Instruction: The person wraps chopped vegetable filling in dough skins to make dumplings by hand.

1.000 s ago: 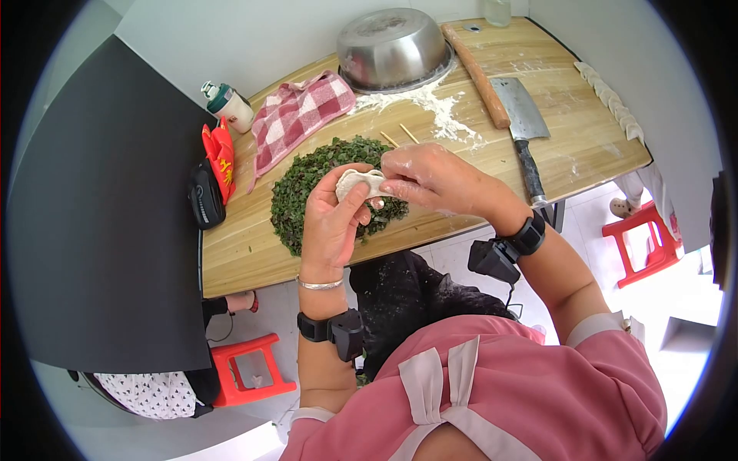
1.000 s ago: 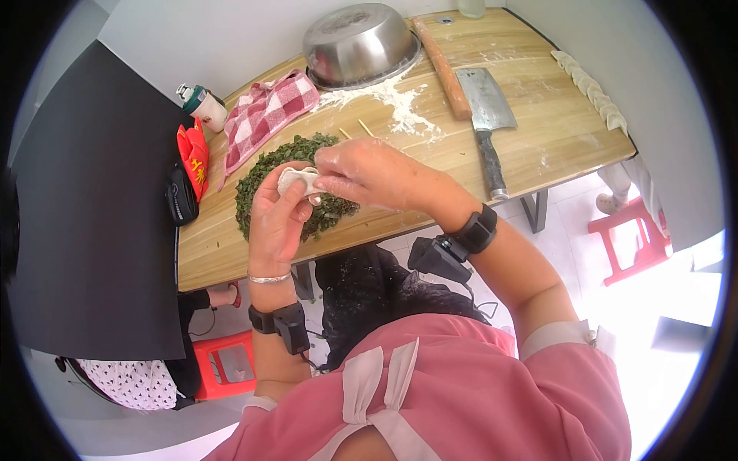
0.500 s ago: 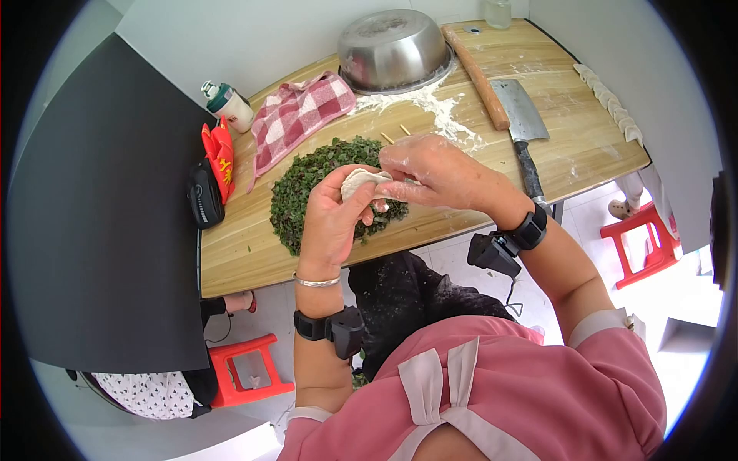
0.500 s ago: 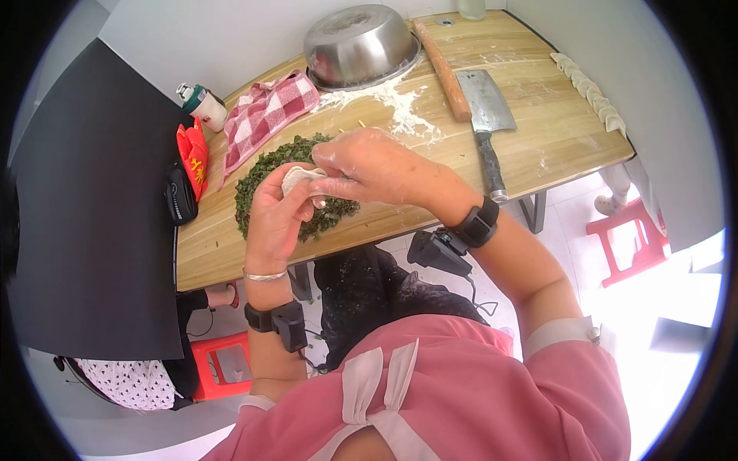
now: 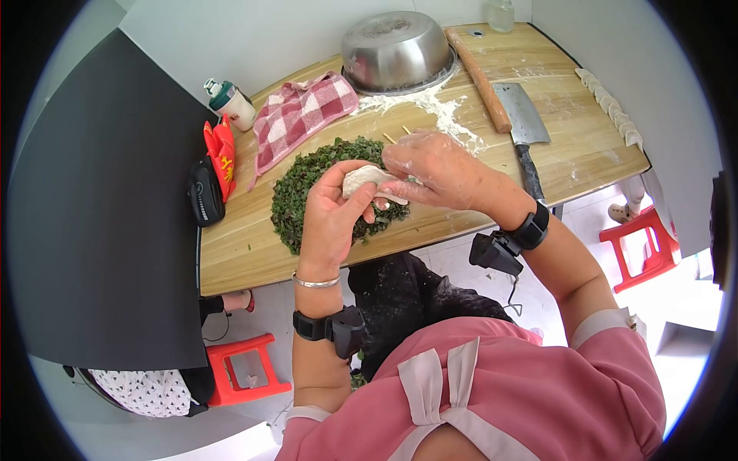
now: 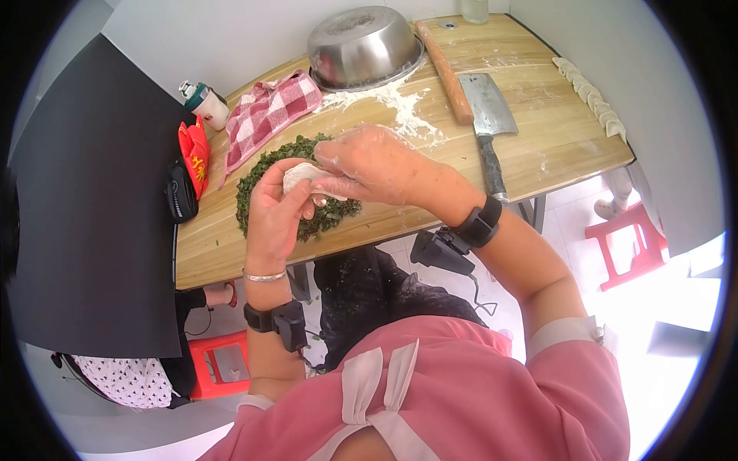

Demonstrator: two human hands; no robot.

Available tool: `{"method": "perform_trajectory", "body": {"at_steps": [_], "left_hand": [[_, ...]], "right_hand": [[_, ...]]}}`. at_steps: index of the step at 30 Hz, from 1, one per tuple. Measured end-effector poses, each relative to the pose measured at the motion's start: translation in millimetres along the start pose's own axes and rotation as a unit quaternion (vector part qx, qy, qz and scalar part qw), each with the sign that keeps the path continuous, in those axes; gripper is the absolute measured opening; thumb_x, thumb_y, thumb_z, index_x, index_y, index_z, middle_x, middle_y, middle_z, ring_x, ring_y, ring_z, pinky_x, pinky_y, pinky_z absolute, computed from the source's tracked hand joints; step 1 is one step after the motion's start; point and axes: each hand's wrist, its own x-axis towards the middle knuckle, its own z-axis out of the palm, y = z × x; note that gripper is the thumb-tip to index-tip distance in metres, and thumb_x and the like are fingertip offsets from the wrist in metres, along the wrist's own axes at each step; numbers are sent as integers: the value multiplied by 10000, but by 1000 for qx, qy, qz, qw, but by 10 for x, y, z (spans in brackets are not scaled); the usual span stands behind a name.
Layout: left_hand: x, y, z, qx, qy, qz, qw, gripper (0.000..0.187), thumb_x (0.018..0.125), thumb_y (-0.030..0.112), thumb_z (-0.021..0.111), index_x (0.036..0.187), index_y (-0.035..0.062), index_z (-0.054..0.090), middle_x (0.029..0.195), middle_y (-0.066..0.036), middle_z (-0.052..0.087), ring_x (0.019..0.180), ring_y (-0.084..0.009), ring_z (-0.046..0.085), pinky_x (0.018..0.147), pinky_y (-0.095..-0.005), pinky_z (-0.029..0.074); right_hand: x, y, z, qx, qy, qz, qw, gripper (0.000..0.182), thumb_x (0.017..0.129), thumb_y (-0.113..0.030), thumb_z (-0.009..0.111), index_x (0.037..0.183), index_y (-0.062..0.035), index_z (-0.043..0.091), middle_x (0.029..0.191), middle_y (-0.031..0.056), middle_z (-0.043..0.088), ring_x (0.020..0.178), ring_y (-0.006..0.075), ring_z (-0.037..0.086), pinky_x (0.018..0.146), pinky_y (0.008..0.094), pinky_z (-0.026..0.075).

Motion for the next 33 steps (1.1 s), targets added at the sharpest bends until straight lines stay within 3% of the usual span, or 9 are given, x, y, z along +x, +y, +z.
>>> {"method": "perform_trajectory", "body": {"at_steps": [8, 11, 13, 14, 16, 20, 26, 32, 33], "left_hand": [[5, -1, 23, -3, 5, 16, 1000, 270, 885, 16, 578, 1150, -5, 531, 918, -62, 632, 698, -89, 586, 558, -193, 444], [6, 1, 24, 5, 9, 15, 1000, 250, 880, 14, 585, 1127, -2, 549, 916, -55, 632, 693, -82, 582, 558, -190, 440], [5, 6, 16, 50, -2, 18, 999, 233, 873, 10, 594, 1104, 2, 566, 909, -46, 633, 702, -75, 584, 559, -188, 438], [2, 12, 29, 50, -2, 18, 999, 233, 873, 10, 594, 1104, 2, 566, 909, -46, 633, 702, -75, 584, 559, -188, 438], [-1, 38, 67, 76, -15, 1, 997, 224, 868, 7, 597, 1090, 3, 575, 898, -41, 634, 714, -73, 590, 561, -186, 437], [-14, 49, 69, 92, -8, -3, 996, 223, 864, 7, 600, 1086, 5, 577, 894, -37, 634, 719, -77, 594, 559, -185, 434], [-14, 46, 41, 94, -27, 14, 995, 189, 871, 44, 616, 1055, 10, 591, 882, -28, 643, 737, -75, 619, 563, -186, 454], [17, 27, 134, 39, -6, 68, 997, 337, 893, 51, 580, 1208, 2, 471, 1113, -95, 569, 856, -123, 609, 643, -208, 471], [30, -45, 135, 9, 38, 76, 996, 375, 902, 65, 570, 1246, 1, 434, 1164, -110, 534, 885, -137, 598, 678, -223, 473]], "right_hand": [[-7, 20, 60, -3, 74, -54, 996, 195, 805, -146, 661, 759, -40, 504, 655, 125, 499, 658, 347, 521, 615, 412, 408], [12, 17, -26, 32, 52, -60, 996, 223, 806, -169, 664, 716, -38, 507, 618, 116, 479, 637, 343, 517, 600, 404, 403], [46, -37, -150, 20, -68, 54, 996, 255, 813, -209, 660, 689, -40, 515, 603, 110, 479, 625, 337, 517, 598, 399, 404], [51, -31, -148, 20, -68, 55, 996, 255, 813, -209, 660, 689, -40, 515, 603, 110, 479, 625, 337, 517, 598, 399, 404], [68, -17, -128, 25, -41, 16, 999, 242, 830, -280, 617, 790, -49, 559, 588, 149, 529, 589, 375, 537, 567, 427, 425], [57, 9, -59, 24, -25, 11, 999, 218, 826, -211, 633, 756, -33, 528, 646, 139, 510, 640, 345, 524, 590, 410, 402], [55, -4, -79, 55, -48, 18, 997, 179, 864, -213, 573, 854, -36, 555, 690, 182, 581, 682, 388, 571, 602, 455, 434], [96, -15, -34, 55, 31, 47, 997, 153, 886, -191, 554, 859, -41, 547, 670, 177, 569, 670, 392, 566, 580, 449, 438], [110, -14, -29, 24, 49, 65, 996, 157, 880, -192, 561, 845, -40, 544, 666, 175, 569, 666, 386, 569, 569, 445, 439]]}}
